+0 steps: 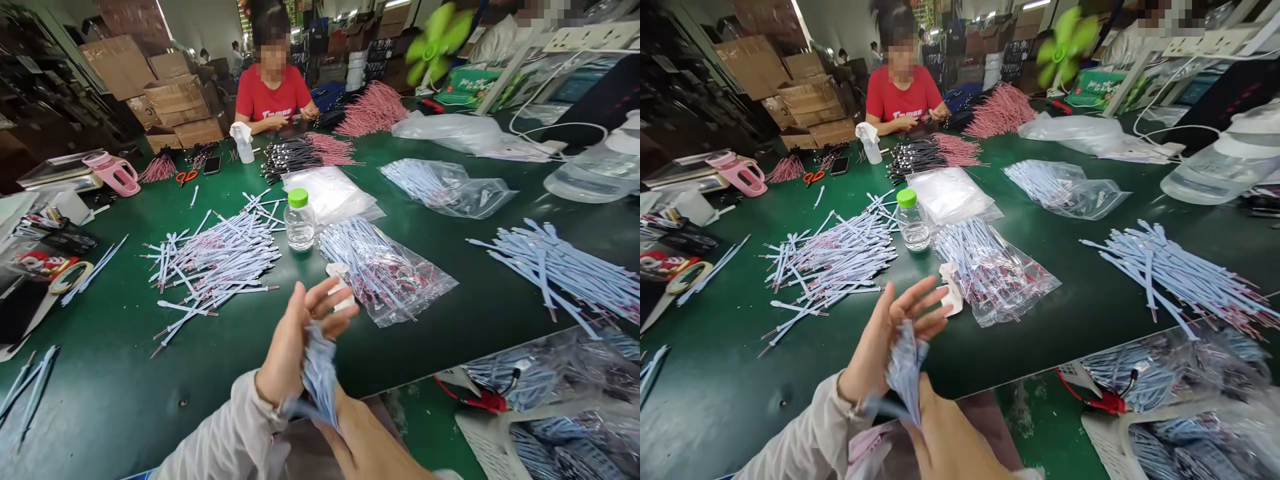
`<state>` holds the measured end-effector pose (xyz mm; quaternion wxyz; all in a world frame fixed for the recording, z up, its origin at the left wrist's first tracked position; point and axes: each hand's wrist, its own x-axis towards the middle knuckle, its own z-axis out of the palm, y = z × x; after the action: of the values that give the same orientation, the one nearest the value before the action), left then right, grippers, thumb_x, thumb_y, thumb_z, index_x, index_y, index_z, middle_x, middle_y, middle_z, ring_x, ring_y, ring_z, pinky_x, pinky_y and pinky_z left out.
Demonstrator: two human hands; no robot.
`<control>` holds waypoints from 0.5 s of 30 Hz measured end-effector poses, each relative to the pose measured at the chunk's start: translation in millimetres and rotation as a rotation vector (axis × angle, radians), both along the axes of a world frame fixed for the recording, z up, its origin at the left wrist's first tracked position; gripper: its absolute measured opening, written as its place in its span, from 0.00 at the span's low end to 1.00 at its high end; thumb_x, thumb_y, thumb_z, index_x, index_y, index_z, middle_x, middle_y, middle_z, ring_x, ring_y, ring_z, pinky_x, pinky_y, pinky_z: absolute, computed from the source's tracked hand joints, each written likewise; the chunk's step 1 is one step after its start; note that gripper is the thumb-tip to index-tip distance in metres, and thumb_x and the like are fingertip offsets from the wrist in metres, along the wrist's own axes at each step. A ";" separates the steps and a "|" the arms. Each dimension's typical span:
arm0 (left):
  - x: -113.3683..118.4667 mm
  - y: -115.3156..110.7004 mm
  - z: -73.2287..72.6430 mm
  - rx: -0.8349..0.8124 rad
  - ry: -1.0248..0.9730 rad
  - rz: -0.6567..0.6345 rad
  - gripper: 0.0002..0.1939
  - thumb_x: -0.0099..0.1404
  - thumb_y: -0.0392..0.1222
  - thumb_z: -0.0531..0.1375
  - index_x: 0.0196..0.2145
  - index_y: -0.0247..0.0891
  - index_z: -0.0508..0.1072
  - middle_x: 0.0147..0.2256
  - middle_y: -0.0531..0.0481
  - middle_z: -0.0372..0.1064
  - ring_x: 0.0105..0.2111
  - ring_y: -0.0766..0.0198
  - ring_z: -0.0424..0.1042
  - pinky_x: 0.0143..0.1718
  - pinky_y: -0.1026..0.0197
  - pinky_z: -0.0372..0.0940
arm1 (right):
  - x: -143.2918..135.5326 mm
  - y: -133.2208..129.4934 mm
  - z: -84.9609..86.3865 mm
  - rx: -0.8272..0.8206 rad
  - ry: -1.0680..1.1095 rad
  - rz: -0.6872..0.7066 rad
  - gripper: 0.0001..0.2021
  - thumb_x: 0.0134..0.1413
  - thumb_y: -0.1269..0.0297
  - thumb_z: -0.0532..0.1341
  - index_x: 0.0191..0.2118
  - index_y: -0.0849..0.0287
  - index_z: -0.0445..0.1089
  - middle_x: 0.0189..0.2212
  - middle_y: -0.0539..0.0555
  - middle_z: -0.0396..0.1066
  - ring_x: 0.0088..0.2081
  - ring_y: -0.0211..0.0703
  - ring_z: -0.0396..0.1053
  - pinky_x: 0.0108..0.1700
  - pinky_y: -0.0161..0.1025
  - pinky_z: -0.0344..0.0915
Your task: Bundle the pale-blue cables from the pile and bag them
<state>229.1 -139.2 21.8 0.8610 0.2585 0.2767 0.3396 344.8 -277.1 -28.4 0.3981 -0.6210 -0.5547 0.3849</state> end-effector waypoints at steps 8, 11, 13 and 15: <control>35.2 -9.7 -5.1 1.146 0.609 -0.081 0.15 0.64 0.41 0.53 0.49 0.41 0.65 0.55 0.41 0.56 0.59 0.53 0.52 0.58 0.47 0.50 | 79.5 -12.5 38.9 -0.288 0.516 -0.395 0.18 0.50 0.49 0.57 0.46 0.49 0.60 0.19 0.50 0.54 0.22 0.44 0.55 0.25 0.43 0.59; 70.3 -14.3 -32.3 1.493 0.834 -0.186 0.26 0.58 0.47 0.61 0.54 0.47 0.62 0.62 0.40 0.37 0.63 0.43 0.32 0.58 0.36 0.39 | 95.2 -13.8 45.7 -0.352 0.533 -0.381 0.22 0.42 0.47 0.60 0.44 0.47 0.62 0.19 0.51 0.52 0.20 0.46 0.55 0.23 0.46 0.58; 93.2 -12.1 -46.4 1.487 0.961 -0.111 0.38 0.54 0.48 0.64 0.59 0.49 0.53 0.63 0.38 0.28 0.62 0.37 0.30 0.57 0.32 0.38 | 98.7 -14.7 48.0 -0.424 0.511 -0.269 0.25 0.36 0.45 0.60 0.44 0.46 0.63 0.19 0.52 0.53 0.20 0.49 0.56 0.22 0.48 0.58; 108.6 -5.5 -53.8 1.475 1.013 -0.081 0.40 0.56 0.37 0.60 0.61 0.49 0.46 0.64 0.37 0.27 0.62 0.38 0.32 0.57 0.34 0.40 | 100.4 -15.9 50.1 -0.469 0.497 -0.164 0.27 0.35 0.44 0.59 0.45 0.46 0.64 0.19 0.53 0.52 0.20 0.51 0.58 0.21 0.49 0.58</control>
<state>337.8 -144.8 -32.0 0.2617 0.8747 0.3255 0.2458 445.2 -293.0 21.7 0.3972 -0.6253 -0.2857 0.6080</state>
